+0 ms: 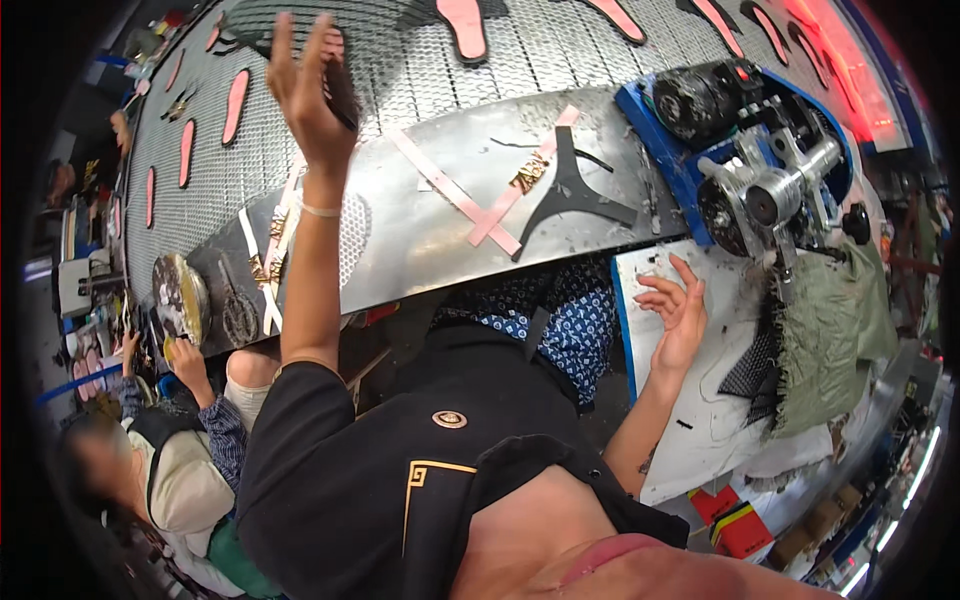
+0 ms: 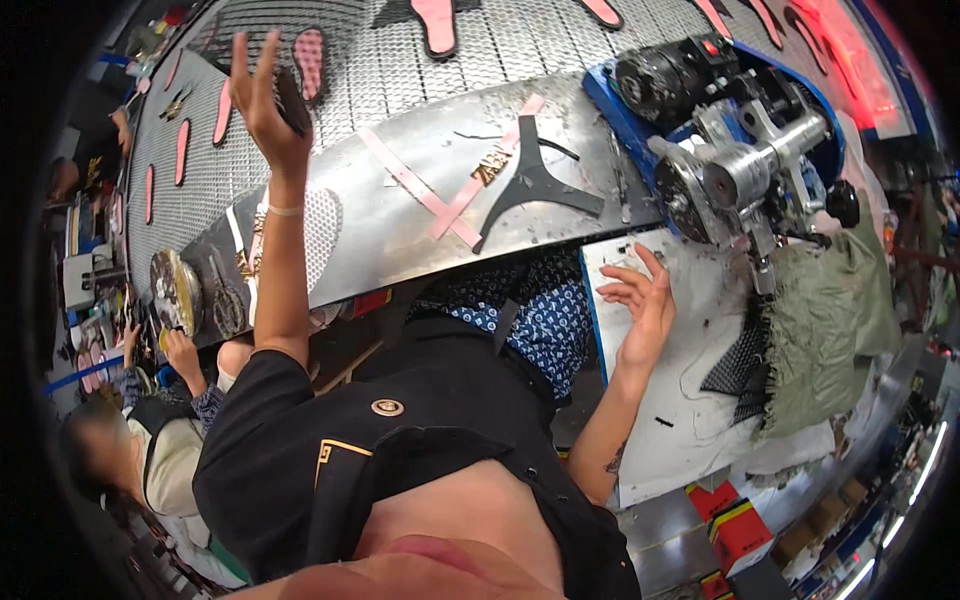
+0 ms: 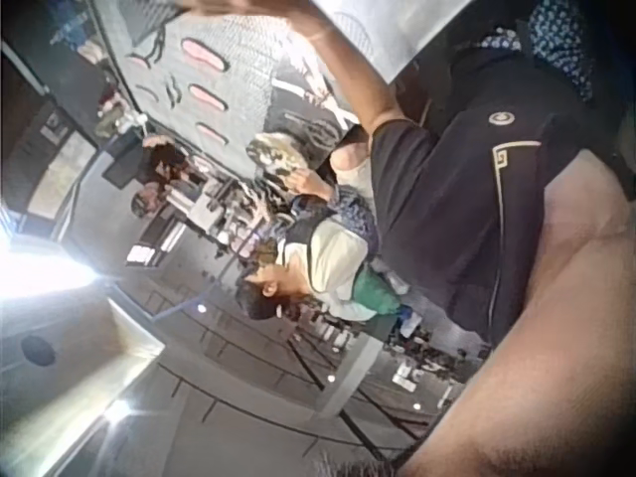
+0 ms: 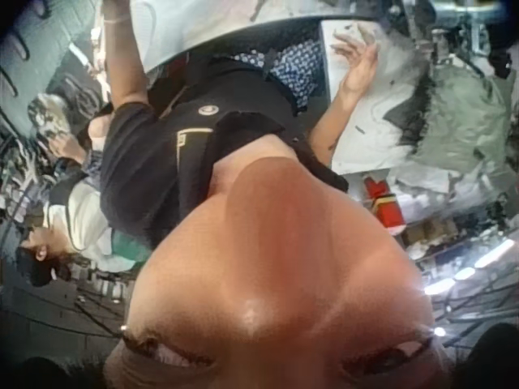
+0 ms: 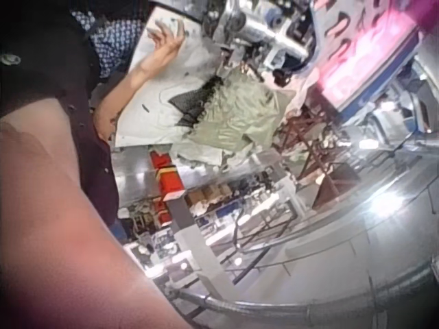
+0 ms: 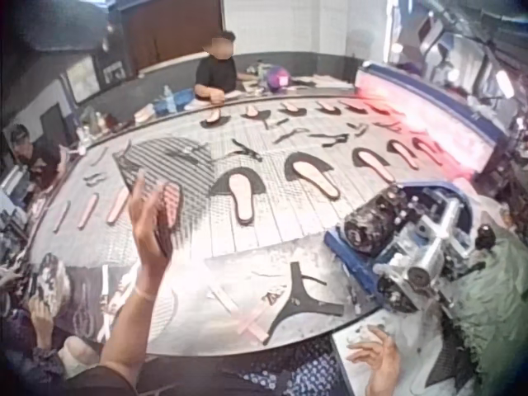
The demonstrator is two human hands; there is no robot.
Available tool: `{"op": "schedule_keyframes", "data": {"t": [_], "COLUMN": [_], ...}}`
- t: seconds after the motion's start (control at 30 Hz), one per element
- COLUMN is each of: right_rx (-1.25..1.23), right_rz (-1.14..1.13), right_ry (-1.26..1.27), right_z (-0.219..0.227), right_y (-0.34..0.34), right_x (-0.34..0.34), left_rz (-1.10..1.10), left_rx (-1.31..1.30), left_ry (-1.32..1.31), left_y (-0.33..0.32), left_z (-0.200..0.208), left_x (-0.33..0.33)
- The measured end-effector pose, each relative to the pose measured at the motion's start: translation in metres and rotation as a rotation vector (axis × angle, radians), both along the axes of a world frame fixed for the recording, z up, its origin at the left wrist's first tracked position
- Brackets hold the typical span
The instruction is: The person is assembling parts of a shoe by placing mesh components onto shoe sole pieces on a rotating assembly wheel.
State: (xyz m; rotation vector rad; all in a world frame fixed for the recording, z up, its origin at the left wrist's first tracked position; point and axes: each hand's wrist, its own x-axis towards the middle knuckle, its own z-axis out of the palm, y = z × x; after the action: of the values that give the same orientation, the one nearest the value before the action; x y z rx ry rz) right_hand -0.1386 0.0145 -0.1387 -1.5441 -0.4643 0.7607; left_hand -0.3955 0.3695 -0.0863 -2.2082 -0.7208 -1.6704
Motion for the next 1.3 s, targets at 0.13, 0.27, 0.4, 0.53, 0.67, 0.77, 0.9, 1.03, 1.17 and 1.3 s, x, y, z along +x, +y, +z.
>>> {"op": "schedule_keyframes", "data": {"t": [0.13,0.27,0.4,0.53,0.67,0.77,0.9,1.03,1.17,1.3], "right_rx": [-0.069,-0.102,-0.069,-0.004,-0.01,0.003,-0.024,-0.008,0.001,0.024], "right_rz": [-0.032,-0.062,-0.195,-0.215,-0.226,-0.19,-0.222,-0.208,-0.206,-0.205], "right_ry": [0.029,0.018,-0.051,-0.149,-0.183,-0.213,-0.21,-0.213,-0.207,-0.233], "right_z": [-0.019,-0.045,-0.053,-0.061,-0.062,-0.064,-0.064,-0.065,-0.064,-0.065], "right_y": [-0.001,-0.006,-0.007,-0.008,-0.009,-0.005,-0.009,-0.009,-0.009,-0.01], "right_x": [0.008,0.012,0.012,0.007,0.005,0.005,0.002,0.003,0.002,0.003], "left_rz": [0.313,0.572,0.679,0.744,0.732,0.684,-0.322,-0.258,0.256,0.424], "left_rx": [0.034,-0.251,-0.791,-0.913,-0.91,-0.924,-1.59,-1.299,-0.897,-0.954], "left_ry": [-0.072,0.054,0.321,0.333,0.323,0.217,-0.68,-0.606,-0.294,-0.195], "left_y": [0.109,0.183,0.162,0.138,0.144,0.175,0.175,0.157,0.181,0.21], "left_z": [-0.021,-0.1,-0.148,-0.161,-0.159,-0.176,-0.159,-0.135,-0.128,-0.164], "left_x": [-0.067,-0.108,-0.083,-0.045,-0.034,-0.047,-0.038,-0.033,-0.075,-0.1]}}
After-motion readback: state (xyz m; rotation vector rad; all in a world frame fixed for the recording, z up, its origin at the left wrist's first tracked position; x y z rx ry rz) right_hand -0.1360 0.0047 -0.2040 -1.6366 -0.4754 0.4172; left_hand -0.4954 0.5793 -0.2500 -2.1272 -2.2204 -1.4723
